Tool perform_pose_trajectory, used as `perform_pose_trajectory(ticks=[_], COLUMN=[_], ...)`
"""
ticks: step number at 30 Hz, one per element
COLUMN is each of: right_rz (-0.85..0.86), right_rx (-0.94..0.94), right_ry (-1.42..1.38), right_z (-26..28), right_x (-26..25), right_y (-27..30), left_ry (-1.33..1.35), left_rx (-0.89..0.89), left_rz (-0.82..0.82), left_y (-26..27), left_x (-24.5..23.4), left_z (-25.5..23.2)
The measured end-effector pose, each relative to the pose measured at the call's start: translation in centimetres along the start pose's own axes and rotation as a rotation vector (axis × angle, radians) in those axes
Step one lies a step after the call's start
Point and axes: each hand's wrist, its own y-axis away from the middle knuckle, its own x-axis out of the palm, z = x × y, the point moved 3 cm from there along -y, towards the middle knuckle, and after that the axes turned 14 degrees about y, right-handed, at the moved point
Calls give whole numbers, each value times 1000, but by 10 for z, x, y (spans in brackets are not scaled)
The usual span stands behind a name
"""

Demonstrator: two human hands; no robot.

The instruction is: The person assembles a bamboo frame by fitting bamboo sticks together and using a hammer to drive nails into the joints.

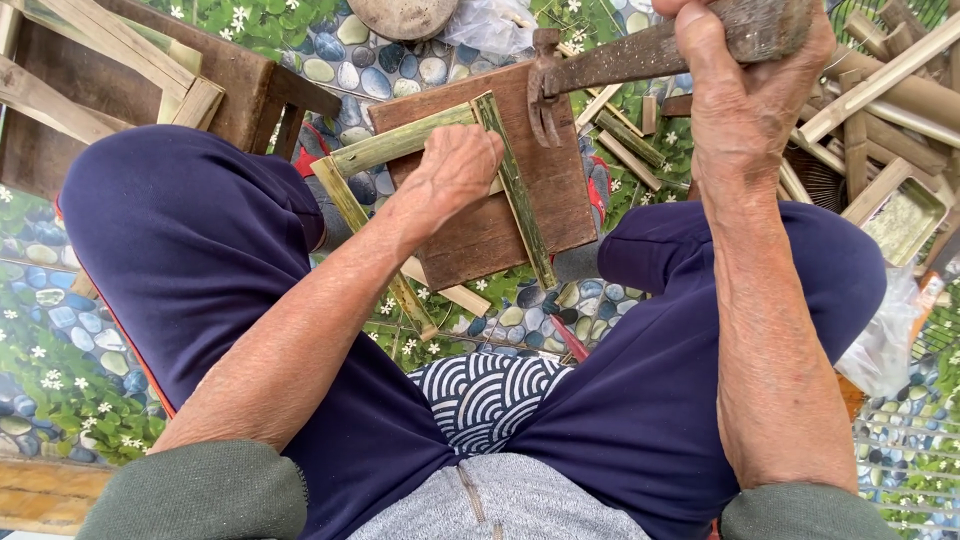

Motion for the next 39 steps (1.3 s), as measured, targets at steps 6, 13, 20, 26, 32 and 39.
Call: perform_pose_trajectory(ticks=[6, 13, 20, 26, 32, 39], right_rz=[-122, -64, -264, -339, -233, 474], right_rx=[94, 269, 12, 33, 169, 429], right_ry=[177, 345, 787, 1175, 1474, 1577], right_z=[20, 45, 69, -13, -76, -175], right_x=[8, -25, -58, -76, -46, -43], right_y=[-24, -30, -26, -34, -15, 58], left_ry=[131, 24, 217, 296, 267, 267], left_rx=[43, 56, 54, 48, 68, 71], left_rz=[-241, -220, -292, -231, -254, -373], left_y=[4, 5, 37, 44, 55, 43], left_x=[-55, -59, -112, -133, -139, -121], left_z=[-2, 14, 3, -7, -5, 15])
